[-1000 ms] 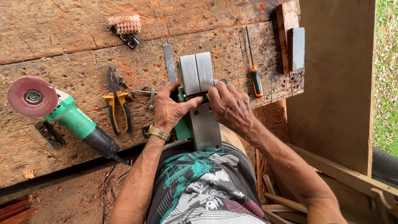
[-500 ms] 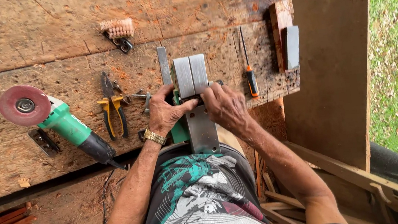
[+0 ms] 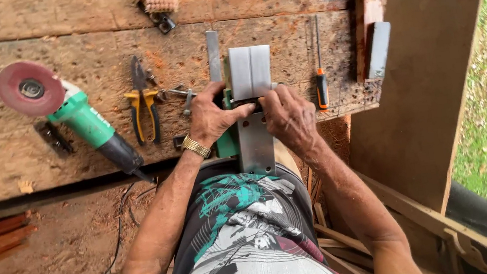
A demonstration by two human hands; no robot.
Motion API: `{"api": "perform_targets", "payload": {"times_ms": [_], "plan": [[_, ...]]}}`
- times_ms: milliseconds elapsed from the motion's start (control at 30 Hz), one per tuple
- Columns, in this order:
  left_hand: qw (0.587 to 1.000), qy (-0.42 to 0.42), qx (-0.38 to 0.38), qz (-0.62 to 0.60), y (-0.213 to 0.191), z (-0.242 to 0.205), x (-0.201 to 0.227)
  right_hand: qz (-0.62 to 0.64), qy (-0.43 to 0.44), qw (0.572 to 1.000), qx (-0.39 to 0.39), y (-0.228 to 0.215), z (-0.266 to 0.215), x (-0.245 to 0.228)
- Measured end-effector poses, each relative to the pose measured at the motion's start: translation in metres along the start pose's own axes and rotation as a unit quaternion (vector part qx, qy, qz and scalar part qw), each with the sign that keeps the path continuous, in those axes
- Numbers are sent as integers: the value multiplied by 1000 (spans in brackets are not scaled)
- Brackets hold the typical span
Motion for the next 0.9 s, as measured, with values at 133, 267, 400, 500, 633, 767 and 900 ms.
{"api": "perform_targets", "payload": {"times_ms": [133,267,400,500,633,767,900], "plan": [[999,40,-3,26,-1,1,-23,-1,9,1000,-7,6,4,4],[996,54,-16,-63,-6,-7,-37,12,-10,1000,20,-1,10,-1],[995,40,6,-88,-5,-8,-45,4,-21,999,32,-5,20,-8],[994,23,-1,-109,-8,-7,-36,41,31,998,22,-10,33,-17],[990,30,26,-133,9,-17,-67,176,71,981,43,10,83,-68],[992,91,29,-85,27,-23,-87,115,-58,973,-189,152,105,-86],[987,147,15,-68,25,-19,-71,6,-81,962,-262,266,94,-65]]}}
Point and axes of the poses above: each hand's wrist, its own z-axis towards the middle knuckle, its own y-axis out of the palm, x = y × z, the point moved 1 cm from there along z, towards the middle knuckle, and after that the axes turned 14 degrees about x, right-handed, at the moved point
